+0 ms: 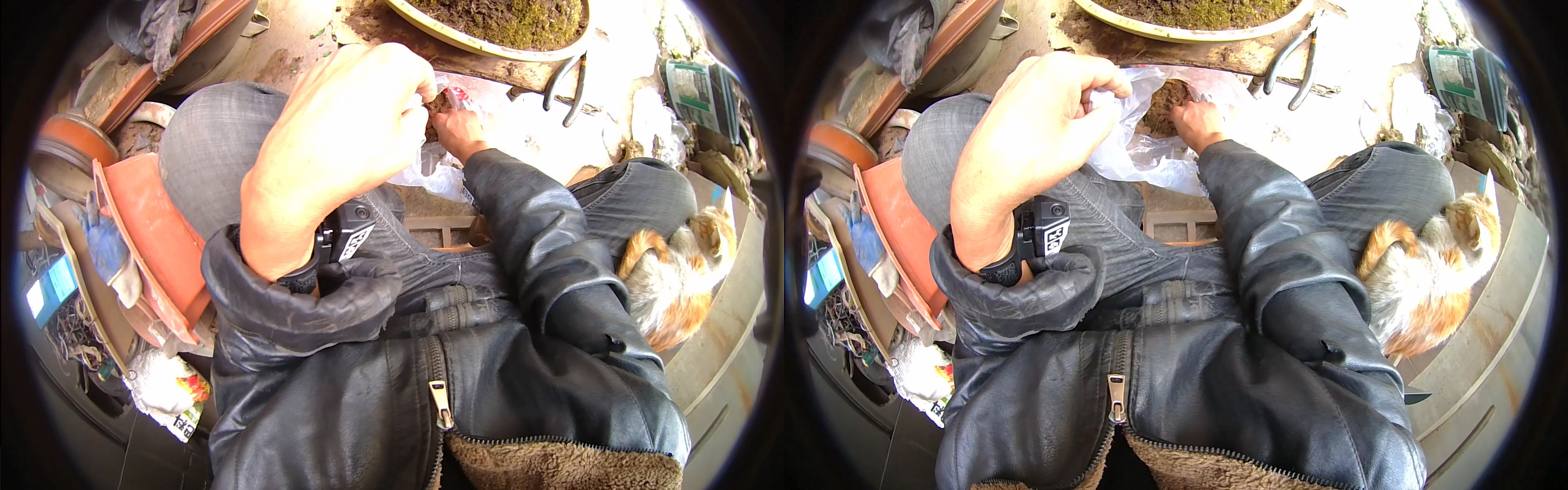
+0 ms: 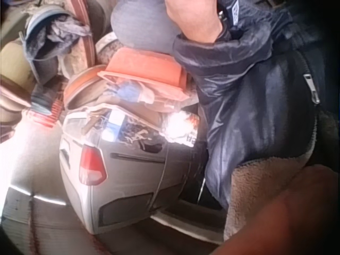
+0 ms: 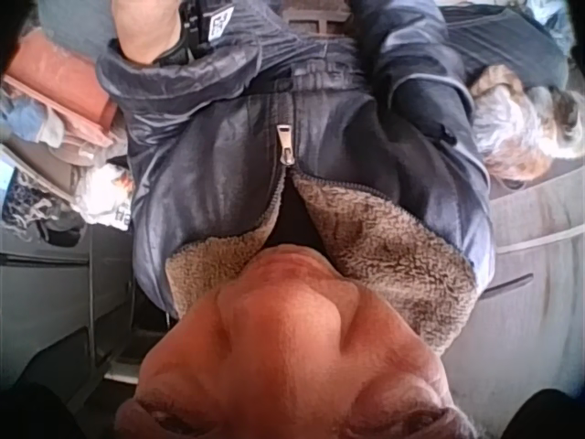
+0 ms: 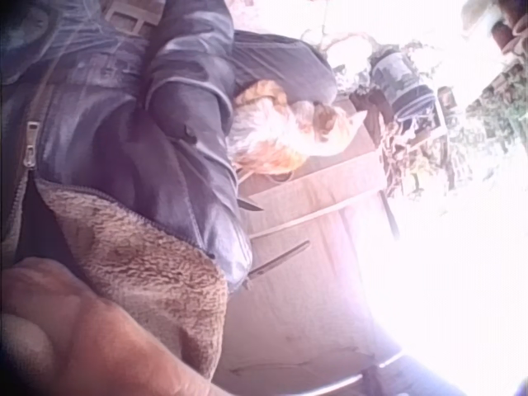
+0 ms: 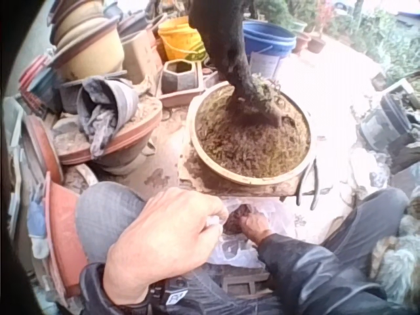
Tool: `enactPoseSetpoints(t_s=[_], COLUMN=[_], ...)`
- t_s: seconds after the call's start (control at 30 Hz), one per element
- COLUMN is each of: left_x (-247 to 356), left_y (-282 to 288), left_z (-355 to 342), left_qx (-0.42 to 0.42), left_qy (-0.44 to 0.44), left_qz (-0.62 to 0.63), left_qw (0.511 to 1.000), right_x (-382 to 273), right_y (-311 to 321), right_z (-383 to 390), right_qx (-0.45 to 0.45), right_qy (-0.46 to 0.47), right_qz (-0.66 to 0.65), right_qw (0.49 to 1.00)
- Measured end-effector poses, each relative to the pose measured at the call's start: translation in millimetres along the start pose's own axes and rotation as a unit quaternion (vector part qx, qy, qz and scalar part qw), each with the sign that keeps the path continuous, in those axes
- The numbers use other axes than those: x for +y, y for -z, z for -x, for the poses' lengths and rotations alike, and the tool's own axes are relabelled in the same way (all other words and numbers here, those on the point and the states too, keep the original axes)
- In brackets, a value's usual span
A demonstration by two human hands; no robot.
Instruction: The person trims a small potted plant using pliers and a small knife, removing soil and small roots from the base. The person works carefully around the trunk, occasionally adjusting the soil and discarding debris into a plastic bag.
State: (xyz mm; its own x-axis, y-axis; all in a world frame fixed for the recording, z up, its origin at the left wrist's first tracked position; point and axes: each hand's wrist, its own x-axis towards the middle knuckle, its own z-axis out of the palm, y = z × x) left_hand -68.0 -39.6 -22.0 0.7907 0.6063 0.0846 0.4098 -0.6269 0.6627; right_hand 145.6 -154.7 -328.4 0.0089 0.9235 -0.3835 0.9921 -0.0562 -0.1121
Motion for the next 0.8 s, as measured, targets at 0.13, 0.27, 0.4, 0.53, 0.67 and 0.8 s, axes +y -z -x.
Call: enactPoseSetpoints(t_s=[0.13,0.27,0.4,0.53,0.67,0.8], left_x=[0.3,-0.6,-3.6,-6.3,-9.1,-9.7], left_y=[-1.9,-3.9,-5.3,-6.4,-7.6,-7.2], left_z=[0.3,3.7,5.4,6.5,4.9,-1.7], left_qx=[0.01,0.027,0.034,0.027,0.031,0.012], left_qy=[0.018,0.0,-0.015,-0.013,-0.023,-0.018], left_qz=[0.009,-0.007,-0.013,0.003,0.002,-0.008], left_qw=[1.0,1.0,0.999,1.0,0.999,1.0], right_x=[-1.9,-3.4,-6.7,-14.0,-23.0,-26.7], right_y=[-2.2,0.1,14.4,41.3,79.9,135.9], right_z=[-1.4,-1.1,-3.0,-4.1,5.7,42.0], right_qx=[0.026,0.032,0.001,-0.035,-0.063,0.016], right_qy=[0.011,0.005,-0.038,-0.139,-0.223,-0.236], right_qz=[0.009,-0.004,-0.04,-0.099,-0.209,-0.367], right_qw=[1.0,0.999,0.999,0.985,0.95,0.899])
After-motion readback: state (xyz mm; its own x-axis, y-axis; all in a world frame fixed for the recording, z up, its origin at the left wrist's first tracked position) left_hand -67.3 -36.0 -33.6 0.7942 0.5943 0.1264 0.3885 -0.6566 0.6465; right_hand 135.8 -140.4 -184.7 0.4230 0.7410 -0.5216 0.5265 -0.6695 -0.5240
